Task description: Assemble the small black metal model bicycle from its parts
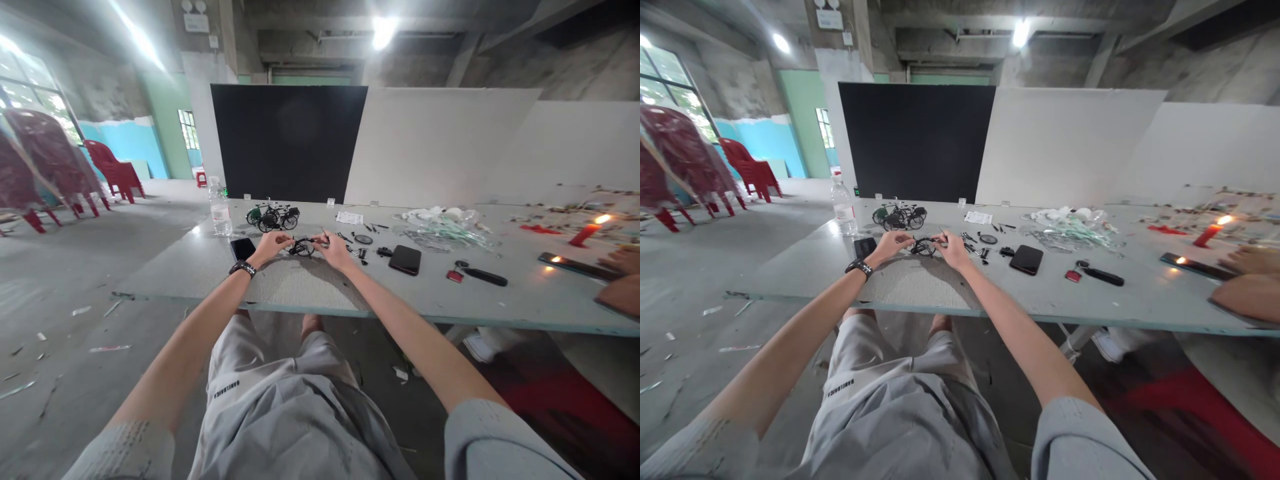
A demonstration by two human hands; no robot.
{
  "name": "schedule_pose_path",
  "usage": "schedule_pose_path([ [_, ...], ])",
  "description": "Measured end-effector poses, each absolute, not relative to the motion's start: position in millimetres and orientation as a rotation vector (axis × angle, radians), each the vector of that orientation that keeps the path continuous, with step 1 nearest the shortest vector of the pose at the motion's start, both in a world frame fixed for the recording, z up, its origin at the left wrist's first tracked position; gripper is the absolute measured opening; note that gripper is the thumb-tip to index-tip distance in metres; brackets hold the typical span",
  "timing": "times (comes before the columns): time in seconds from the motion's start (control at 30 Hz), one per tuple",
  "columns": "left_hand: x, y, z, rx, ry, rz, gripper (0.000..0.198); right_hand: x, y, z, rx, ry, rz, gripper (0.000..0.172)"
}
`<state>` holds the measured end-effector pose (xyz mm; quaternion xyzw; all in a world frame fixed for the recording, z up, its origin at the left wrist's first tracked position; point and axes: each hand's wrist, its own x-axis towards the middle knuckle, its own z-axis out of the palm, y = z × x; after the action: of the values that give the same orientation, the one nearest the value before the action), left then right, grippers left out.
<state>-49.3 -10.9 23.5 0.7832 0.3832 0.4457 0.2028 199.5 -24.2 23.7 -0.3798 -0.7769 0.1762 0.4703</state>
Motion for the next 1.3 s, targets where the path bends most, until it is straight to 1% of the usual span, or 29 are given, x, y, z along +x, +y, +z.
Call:
schedule_pose_path([
  [0.13,-50,-8,22,2.238,1.047,1.217,0.041,200,-24,24,-0.953,-1.934,0.406,0.047],
  [0.3,-50,-8,22,2.363,1.062,1.154,0.038,200,-26,24,-1.052,-1.952,0.384,0.052],
  [0.4,-48,-12,24,2.454,1.072,1.152,0.042,199,-25,22,-1.083,-1.962,0.348,0.053],
  [0.5,-42,-17,26,2.650,1.053,1.185,0.055,198,-23,20,-1.064,-1.929,0.339,0.049],
  [0.67,-34,-22,29,2.962,1.050,1.049,0.053,200,-16,19,-1.101,-1.803,0.324,0.039],
  [0.8,-35,-22,30,3.026,1.041,1.073,0.048,206,-8,19,-1.185,-1.680,0.308,0.029],
  [0.93,-38,-23,32,3.107,1.029,1.031,0.056,209,-5,19,-1.164,-1.663,0.406,0.024],
  [1.0,-38,-23,33,3.128,0.966,1.033,0.060,206,-7,19,-1.098,-1.733,0.464,0.025],
  [1.1,-36,-26,35,3.133,0.878,1.037,0.063,199,-12,20,-1.008,-1.831,0.544,0.031],
  [1.2,-36,-29,38,3.159,0.859,1.000,0.059,193,-15,21,-0.962,-1.852,0.676,0.038],
  [1.3,-36,-30,39,3.237,0.882,0.945,0.052,191,-17,21,-0.976,-1.800,0.784,0.042],
])
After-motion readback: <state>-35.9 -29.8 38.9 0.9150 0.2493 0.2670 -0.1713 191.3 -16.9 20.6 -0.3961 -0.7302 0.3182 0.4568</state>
